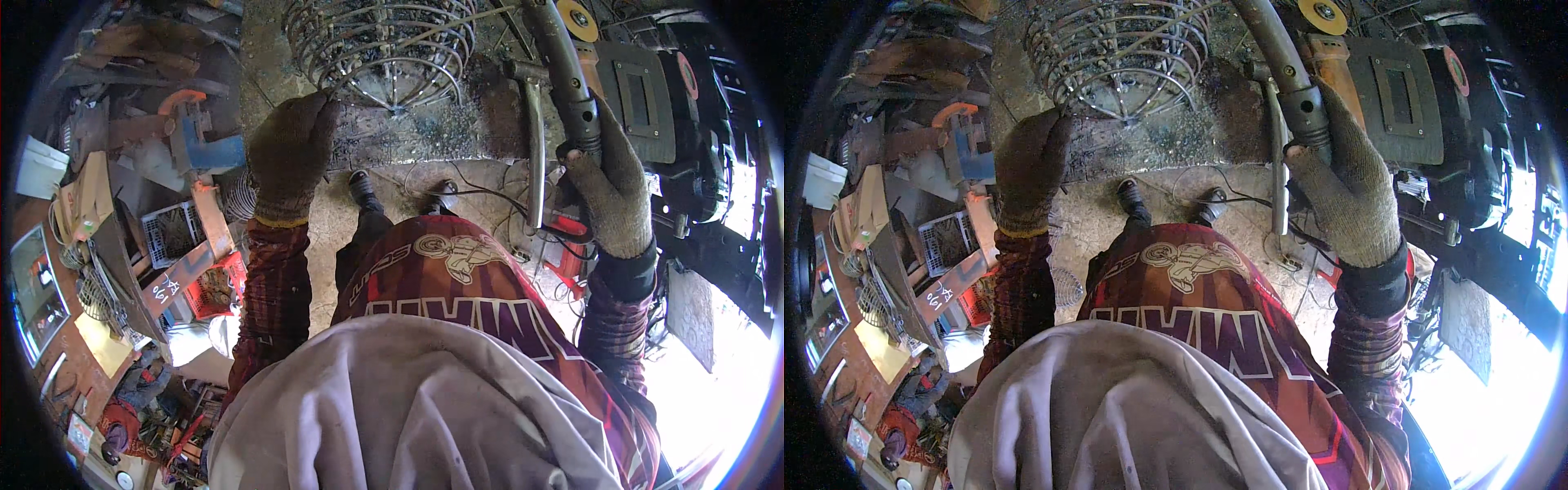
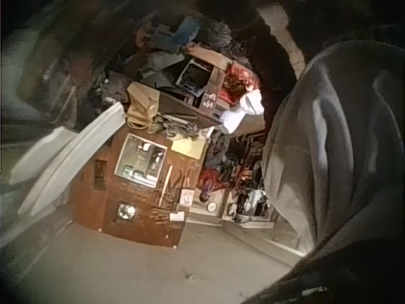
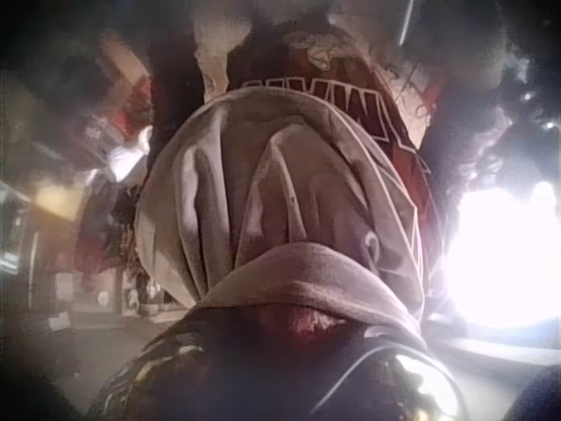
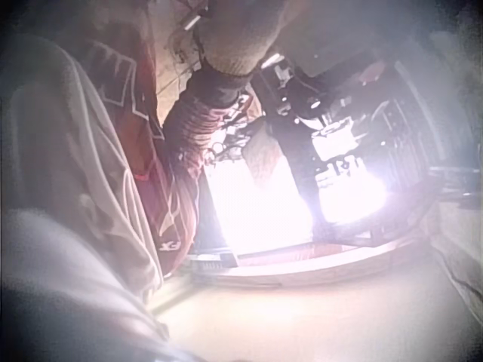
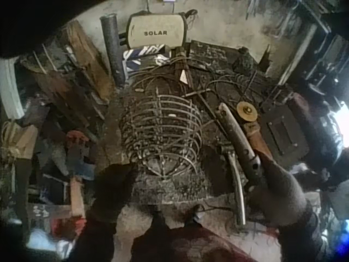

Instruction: The person positions metal rods on a round frame, uses a welding tool to fuse them together, and then smooths the welds with an angle grinder before using a hammer.

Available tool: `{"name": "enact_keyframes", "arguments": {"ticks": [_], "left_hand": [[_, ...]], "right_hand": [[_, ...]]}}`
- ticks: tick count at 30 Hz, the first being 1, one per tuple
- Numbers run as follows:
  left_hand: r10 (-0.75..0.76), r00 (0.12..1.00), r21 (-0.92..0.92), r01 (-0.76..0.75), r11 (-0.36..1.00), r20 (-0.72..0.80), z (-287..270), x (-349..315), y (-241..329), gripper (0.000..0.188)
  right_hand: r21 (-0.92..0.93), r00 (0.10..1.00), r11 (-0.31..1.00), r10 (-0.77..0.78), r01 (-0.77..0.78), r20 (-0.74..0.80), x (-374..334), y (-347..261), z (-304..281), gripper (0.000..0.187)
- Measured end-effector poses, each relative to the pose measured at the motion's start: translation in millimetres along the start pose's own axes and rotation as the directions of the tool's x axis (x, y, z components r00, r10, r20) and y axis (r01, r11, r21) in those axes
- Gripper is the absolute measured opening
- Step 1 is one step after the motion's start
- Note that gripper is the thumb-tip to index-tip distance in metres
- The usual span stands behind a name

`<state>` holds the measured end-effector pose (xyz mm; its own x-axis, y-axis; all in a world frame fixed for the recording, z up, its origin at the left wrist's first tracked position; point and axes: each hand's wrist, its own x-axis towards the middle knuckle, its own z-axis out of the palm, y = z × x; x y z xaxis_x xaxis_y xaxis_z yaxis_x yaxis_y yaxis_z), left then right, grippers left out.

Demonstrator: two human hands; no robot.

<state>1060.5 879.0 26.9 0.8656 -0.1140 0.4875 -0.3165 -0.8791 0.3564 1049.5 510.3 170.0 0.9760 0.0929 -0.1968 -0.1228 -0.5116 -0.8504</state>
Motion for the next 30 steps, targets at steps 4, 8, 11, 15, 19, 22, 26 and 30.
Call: {"name": "enact_keyframes", "arguments": {"ticks": [4,8,11,15,19,22,26,30], "left_hand": [[0.062,0.998,-0.005,-0.062,0.998,-0.028,-1,0,-2,0.017],[0.011,1.000,-0.032,-0.011,0.999,0.006,-6,2,5,0.016],[0.000,0.999,-0.013,0.000,1.000,0.037,-7,3,5,0.016],[-0.030,0.999,-0.058,0.031,0.998,0.031,-10,8,13,0.017],[-0.094,0.994,-0.071,0.097,0.993,0.053,-9,9,16,0.018],[-0.062,0.997,-0.048,0.063,0.997,0.038,-7,7,11,0.018],[0.007,1.000,0.004,-0.007,1.000,0.013,-3,3,5,0.017],[0.041,0.999,0.053,-0.042,0.998,0.029,-2,0,3,0.017]], "right_hand": [[0.046,0.997,0.996,0.080,-0.080,0.013,-1,-6,1,0.066],[0.039,0.992,0.992,0.123,-0.124,0.034,-1,-6,-1,0.065],[0.033,0.998,0.997,0.066,-0.066,0.007,-1,3,0,0.065],[0.002,0.999,0.999,0.039,-0.039,-0.007,1,4,-1,0.066],[-0.019,0.999,0.999,0.046,-0.046,0.000,2,6,1,0.066],[0.024,1.000,1.000,0.007,-0.006,-0.010,3,7,3,0.067],[0.042,0.999,0.998,0.050,-0.050,0.003,3,4,3,0.067],[0.076,0.998,0.995,0.056,-0.059,0.042,4,2,1,0.066]]}}
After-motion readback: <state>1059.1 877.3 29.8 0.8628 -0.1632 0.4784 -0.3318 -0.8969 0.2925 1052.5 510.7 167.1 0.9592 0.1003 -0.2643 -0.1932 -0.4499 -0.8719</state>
